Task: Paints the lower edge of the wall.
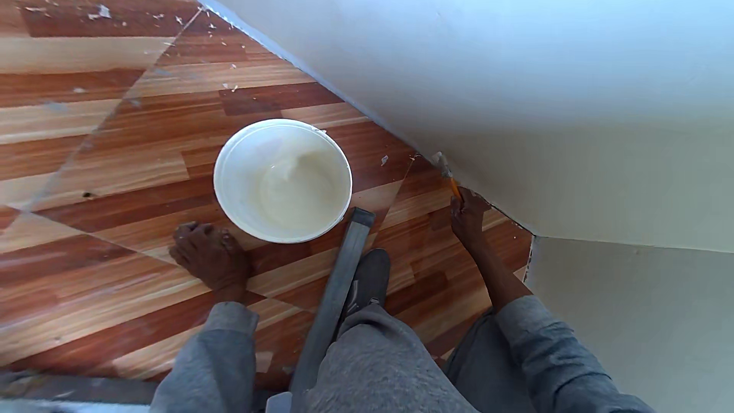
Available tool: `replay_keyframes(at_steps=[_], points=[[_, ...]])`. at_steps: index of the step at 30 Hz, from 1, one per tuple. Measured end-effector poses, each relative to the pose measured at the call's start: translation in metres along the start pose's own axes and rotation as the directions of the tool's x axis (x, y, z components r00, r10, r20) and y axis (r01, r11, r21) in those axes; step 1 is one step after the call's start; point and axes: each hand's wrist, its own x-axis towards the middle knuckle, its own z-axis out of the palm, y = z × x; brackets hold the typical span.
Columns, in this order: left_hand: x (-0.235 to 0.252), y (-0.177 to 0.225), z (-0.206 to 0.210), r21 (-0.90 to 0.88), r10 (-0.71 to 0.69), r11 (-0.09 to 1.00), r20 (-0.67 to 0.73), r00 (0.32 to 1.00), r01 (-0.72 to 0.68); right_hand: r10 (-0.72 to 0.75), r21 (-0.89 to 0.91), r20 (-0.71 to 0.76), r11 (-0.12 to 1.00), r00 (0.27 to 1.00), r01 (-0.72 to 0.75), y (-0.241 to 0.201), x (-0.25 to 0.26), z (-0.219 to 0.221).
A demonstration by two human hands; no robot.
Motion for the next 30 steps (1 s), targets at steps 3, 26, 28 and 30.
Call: replay_keyframes(at_steps=[3,26,28,30], points=[[0.001,-0.001,0.0,0.006,-0.01,1.0,0.014,1.0,0.01,0.028,-0.034,0.011,0.999,1.0,-0.028,-0.001,0.006,0.015],[0.002,0.005,-0.003,0.0,-0.012,1.0,0.033,0.999,0.012,0.312,-0.093,-0.047,0.944,0.949,-0.316,0.031,-0.037,-0.009],[0.002,0.009,-0.007,-0.011,-0.004,1.0,0.033,0.999,0.004,0.242,-0.075,-0.031,0.967,0.97,-0.244,0.009,-0.045,-0.01],[0.002,0.012,-0.008,-0.022,0.003,1.0,0.029,1.0,-0.003,0.149,-0.036,-0.021,0.988,0.989,-0.149,-0.013,-0.04,-0.002]])
